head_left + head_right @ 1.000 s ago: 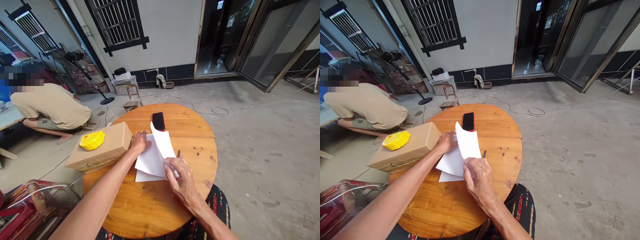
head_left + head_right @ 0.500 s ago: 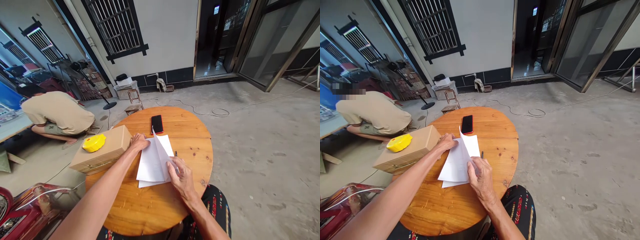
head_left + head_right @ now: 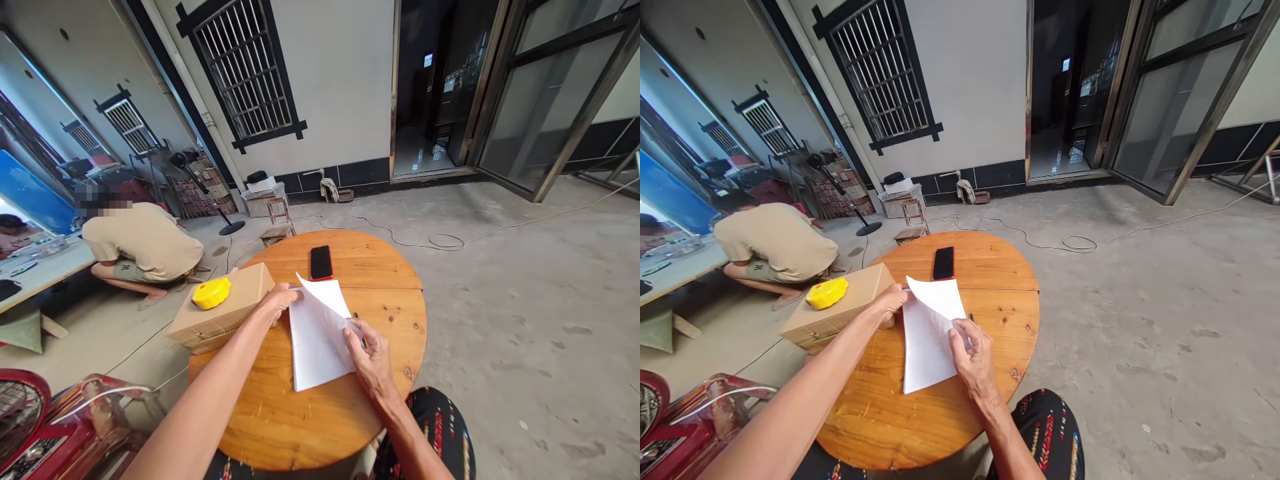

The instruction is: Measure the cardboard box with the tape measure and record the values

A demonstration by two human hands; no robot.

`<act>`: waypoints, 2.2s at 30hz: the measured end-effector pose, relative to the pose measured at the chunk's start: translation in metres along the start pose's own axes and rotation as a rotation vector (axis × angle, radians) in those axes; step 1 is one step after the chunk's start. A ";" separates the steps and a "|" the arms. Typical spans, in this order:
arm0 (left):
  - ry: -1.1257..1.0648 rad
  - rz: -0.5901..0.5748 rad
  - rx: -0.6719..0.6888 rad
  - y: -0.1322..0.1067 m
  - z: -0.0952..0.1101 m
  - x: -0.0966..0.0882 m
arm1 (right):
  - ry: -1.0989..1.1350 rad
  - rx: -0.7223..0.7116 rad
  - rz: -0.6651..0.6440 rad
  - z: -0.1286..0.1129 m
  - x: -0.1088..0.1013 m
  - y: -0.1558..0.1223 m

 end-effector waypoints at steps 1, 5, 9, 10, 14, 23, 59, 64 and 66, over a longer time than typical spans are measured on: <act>-0.037 -0.034 -0.001 -0.006 0.001 -0.001 | 0.035 0.004 0.001 0.000 -0.001 0.000; -0.222 -0.079 0.080 -0.040 0.010 -0.011 | 0.253 0.015 -0.083 -0.001 -0.002 0.001; -0.362 -0.022 0.239 -0.085 0.020 -0.031 | 0.484 0.009 -0.111 -0.006 -0.003 -0.007; -0.394 -0.001 0.272 -0.097 0.021 -0.036 | 0.526 0.004 -0.109 -0.009 -0.004 -0.012; -0.507 0.095 0.345 -0.140 0.015 -0.059 | 0.601 0.017 -0.079 -0.024 -0.012 -0.033; -0.644 0.140 0.345 -0.209 -0.012 -0.099 | 0.601 0.142 0.164 -0.037 -0.018 -0.062; -0.250 0.425 0.620 -0.361 -0.047 -0.080 | -0.523 -0.628 -0.093 -0.179 0.114 -0.210; -0.324 0.408 0.598 -0.364 -0.051 -0.083 | -0.518 -0.681 -0.092 -0.183 0.116 -0.212; -0.343 0.378 0.611 -0.366 -0.050 -0.082 | -0.556 -0.677 -0.079 -0.182 0.119 -0.212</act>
Point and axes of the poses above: each hand's wrist, its own y-axis towards the middle knuckle, its own x-axis out of the palm, z = x × y, the point moved 3 cm from there along y, towards the middle knuckle, and after that the axes turned 10 degrees about -z, right-handed, at the moved point
